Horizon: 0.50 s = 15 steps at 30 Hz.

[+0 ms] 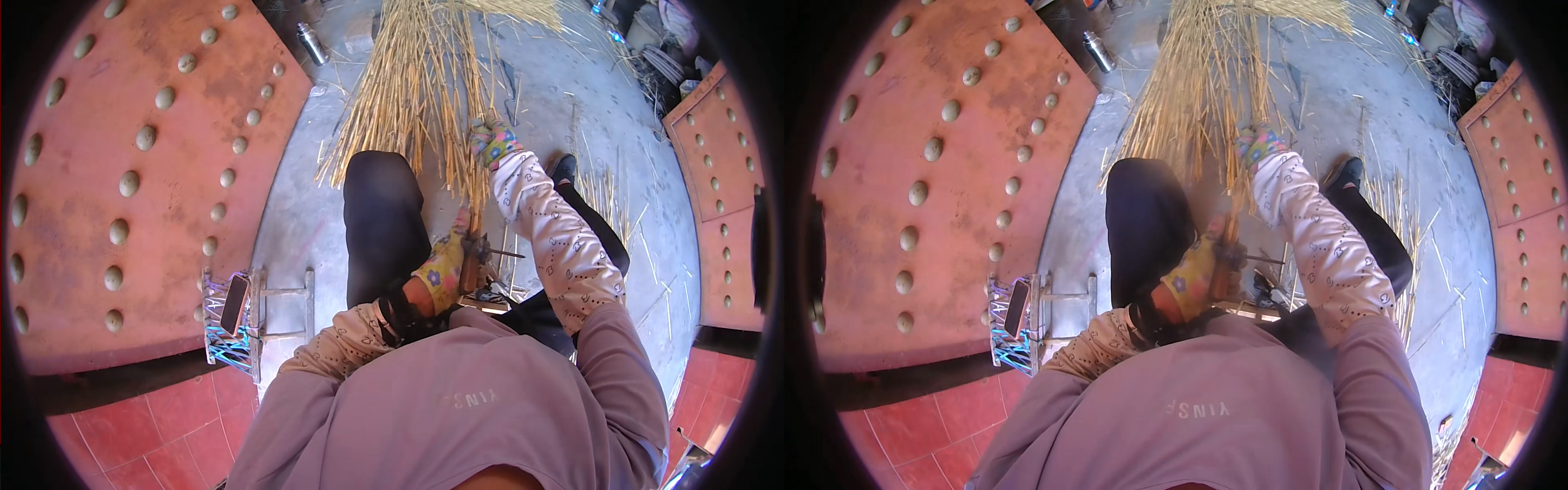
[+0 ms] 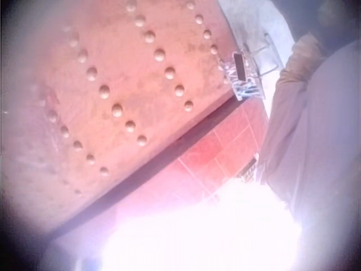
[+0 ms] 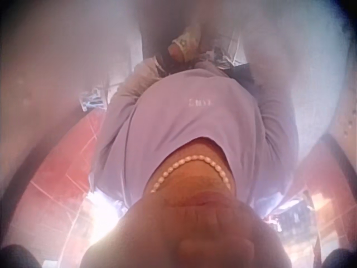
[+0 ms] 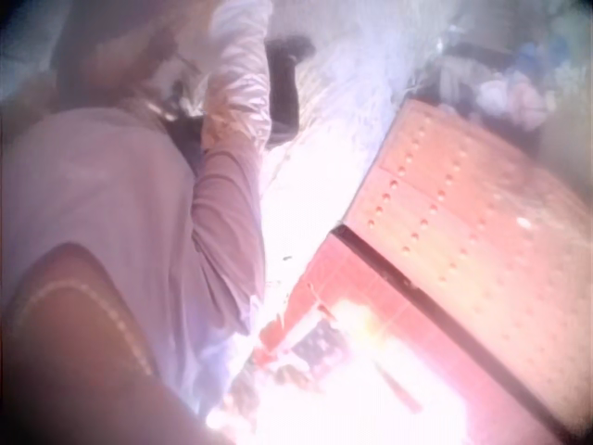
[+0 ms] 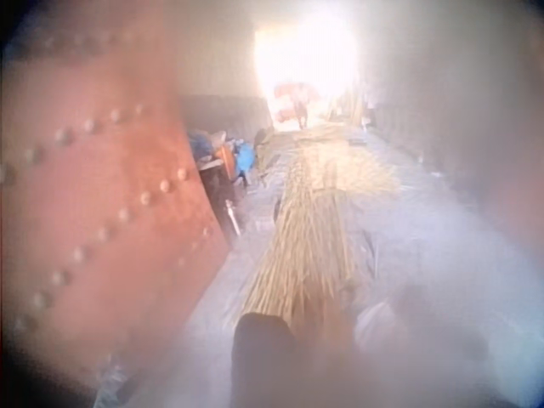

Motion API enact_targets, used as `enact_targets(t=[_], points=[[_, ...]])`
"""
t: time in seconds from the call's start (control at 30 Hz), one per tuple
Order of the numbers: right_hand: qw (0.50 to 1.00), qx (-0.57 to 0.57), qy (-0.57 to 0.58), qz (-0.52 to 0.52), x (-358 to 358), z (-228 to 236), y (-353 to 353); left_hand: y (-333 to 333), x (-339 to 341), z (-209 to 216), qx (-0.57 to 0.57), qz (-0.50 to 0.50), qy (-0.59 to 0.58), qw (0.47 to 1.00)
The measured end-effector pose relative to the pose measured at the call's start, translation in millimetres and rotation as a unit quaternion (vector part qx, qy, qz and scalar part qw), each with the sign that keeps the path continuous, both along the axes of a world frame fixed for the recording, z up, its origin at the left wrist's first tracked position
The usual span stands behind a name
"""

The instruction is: Stripping thin layers from long bamboo stalks using a handheld wooden stripping tool.

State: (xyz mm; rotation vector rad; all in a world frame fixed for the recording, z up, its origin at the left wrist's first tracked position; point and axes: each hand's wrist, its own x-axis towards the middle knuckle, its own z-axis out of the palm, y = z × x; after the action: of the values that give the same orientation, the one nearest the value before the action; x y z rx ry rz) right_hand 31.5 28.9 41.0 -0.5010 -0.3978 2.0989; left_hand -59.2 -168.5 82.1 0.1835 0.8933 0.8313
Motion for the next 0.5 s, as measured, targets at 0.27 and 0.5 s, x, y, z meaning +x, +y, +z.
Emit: enact_targets(t=[0.27,0.5], points=[[0.998,-0.022,0.050,0.041,26.8,-45.9,4.2,7.8,3.6,-5.6,-0.020,0.002,-0.013,1.000],[0.987,-0.092,-0.130,-0.029,5.1,-39.7,-59.8,35.8,10.3,-39.9,-0.120,0.017,0.022,0.992]])
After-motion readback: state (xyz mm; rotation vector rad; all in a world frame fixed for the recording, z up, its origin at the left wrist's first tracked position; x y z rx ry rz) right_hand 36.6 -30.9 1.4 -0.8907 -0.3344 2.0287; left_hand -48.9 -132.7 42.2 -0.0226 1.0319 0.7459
